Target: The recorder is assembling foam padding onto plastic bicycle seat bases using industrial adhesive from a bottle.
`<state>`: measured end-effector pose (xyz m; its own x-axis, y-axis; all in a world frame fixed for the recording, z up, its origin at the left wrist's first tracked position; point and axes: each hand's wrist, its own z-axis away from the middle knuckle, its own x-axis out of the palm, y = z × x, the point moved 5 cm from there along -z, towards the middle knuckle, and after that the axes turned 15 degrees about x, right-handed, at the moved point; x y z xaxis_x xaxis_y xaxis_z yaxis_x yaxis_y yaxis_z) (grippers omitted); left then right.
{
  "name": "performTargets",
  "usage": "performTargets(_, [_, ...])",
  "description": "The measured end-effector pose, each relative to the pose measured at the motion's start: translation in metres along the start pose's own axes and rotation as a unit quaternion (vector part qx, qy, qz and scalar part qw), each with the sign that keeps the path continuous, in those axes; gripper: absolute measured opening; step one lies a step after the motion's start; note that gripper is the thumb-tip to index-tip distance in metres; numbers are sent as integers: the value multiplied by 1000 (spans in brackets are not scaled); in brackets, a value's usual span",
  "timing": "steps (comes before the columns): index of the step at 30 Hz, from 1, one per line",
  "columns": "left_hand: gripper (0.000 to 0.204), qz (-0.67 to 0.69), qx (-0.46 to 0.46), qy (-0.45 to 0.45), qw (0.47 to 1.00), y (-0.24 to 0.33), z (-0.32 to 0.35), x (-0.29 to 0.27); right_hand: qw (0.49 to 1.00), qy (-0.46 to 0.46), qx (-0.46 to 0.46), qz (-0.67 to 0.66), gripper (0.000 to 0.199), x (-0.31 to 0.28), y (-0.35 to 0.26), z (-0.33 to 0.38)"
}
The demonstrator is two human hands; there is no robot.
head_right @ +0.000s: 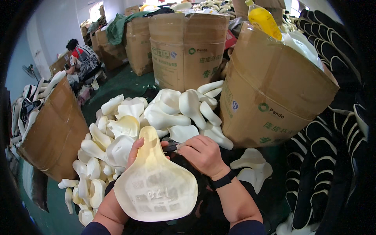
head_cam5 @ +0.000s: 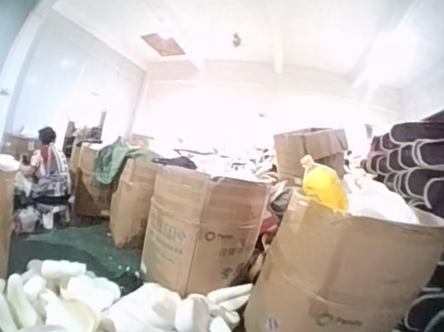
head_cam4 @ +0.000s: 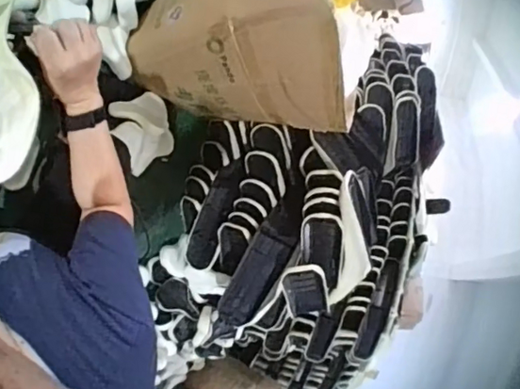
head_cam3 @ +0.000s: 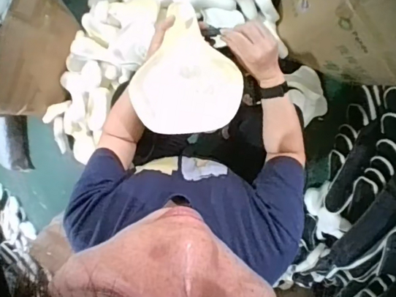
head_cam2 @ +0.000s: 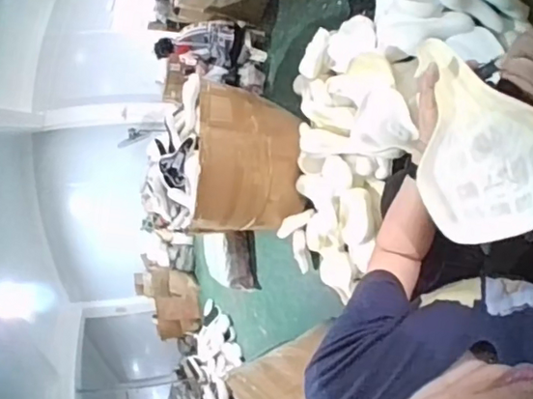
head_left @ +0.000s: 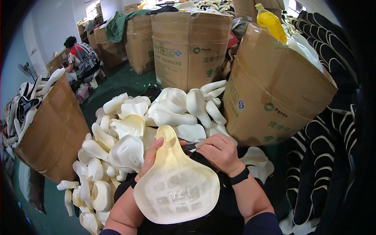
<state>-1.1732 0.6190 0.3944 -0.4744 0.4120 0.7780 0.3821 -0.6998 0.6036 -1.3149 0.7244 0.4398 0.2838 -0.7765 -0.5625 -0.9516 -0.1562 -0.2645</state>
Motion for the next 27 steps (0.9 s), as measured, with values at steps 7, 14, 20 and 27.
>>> performTargets(7, [65, -60, 13, -85, 994, -2, -12, -17, 963, -75, 201, -161, 19, 1, 23, 3])
performTargets(14, [68, -69, -12, -106, 992, -7, -5, -8, 804, -23, 473, -361, 13, 6, 69, 30])
performTargets(20, [69, -30, 12, -76, 997, 0, -2, -5, 813, 49, 458, -356, 8, -16, 71, 27])
performTargets(27, [70, -52, 23, -59, 997, -2, -7, -6, 922, -84, 315, -210, 11, -1, 23, 8])
